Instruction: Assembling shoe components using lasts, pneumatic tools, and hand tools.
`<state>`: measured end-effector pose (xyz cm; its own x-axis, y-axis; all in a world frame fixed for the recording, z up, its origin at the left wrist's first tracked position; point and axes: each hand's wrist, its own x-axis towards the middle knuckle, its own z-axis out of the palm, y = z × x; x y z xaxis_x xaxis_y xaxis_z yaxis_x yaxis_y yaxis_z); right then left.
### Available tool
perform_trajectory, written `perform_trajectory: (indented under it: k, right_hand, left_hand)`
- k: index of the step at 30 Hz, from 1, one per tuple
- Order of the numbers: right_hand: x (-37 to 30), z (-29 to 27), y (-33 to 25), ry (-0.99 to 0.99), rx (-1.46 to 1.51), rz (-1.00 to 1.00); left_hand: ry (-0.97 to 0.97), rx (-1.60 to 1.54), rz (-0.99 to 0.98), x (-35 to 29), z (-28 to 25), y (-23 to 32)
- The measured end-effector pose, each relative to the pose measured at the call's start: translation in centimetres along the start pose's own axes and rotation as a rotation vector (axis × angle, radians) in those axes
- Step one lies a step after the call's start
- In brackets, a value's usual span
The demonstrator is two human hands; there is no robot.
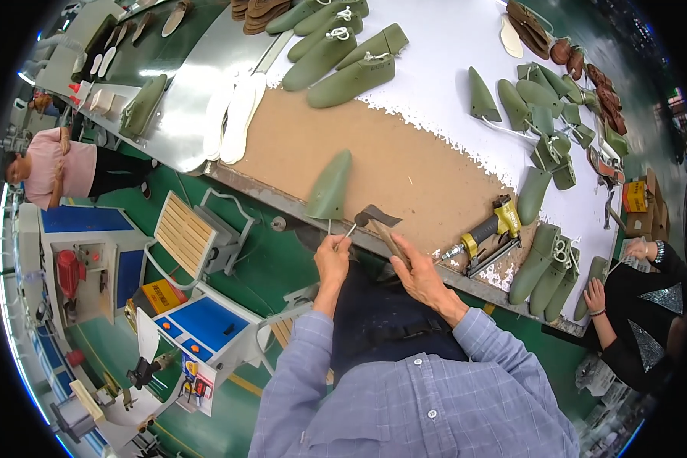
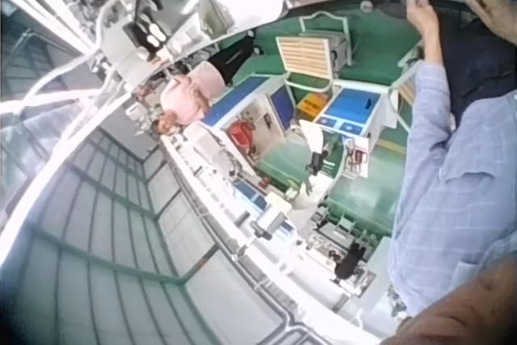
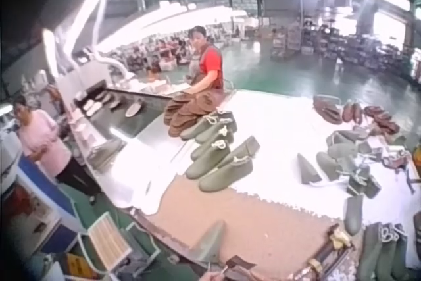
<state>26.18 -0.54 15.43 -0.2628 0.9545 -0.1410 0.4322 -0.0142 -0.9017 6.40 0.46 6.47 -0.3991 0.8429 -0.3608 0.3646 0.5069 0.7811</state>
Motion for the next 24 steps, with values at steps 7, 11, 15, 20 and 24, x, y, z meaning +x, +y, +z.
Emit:
perform_trajectory:
  k: [7, 11, 15, 20, 24]
  right_hand:
    - [1.2, 1.6, 1.8, -0.102, -0.096, -0.171]
    - [1.4, 2.3, 2.7, -0.085, -0.166, -0.183]
    - [1.3, 2.3, 2.5, -0.147, -0.226, -0.172]
    - [1.7, 1.7, 1.7, -0.138, -0.238, -0.161]
    - [0.5, 0.8, 0.9, -0.104, -0.210, -0.224]
  left_hand:
    - [0.014, -0.201, -0.159, -0.4, -0.2, 1.1]
    - [-0.002, -0.230, -0.178, -0.5, -0.2, 0.6]
    - [0.022, -0.280, -0.098, -0.8, 0.1, -1.1]
    - [0.031, -0.297, -0.111, -1.0, 0.2, -0.8]
    - [0.053, -0.314, -0.157, -1.1, 0.0, 0.3]
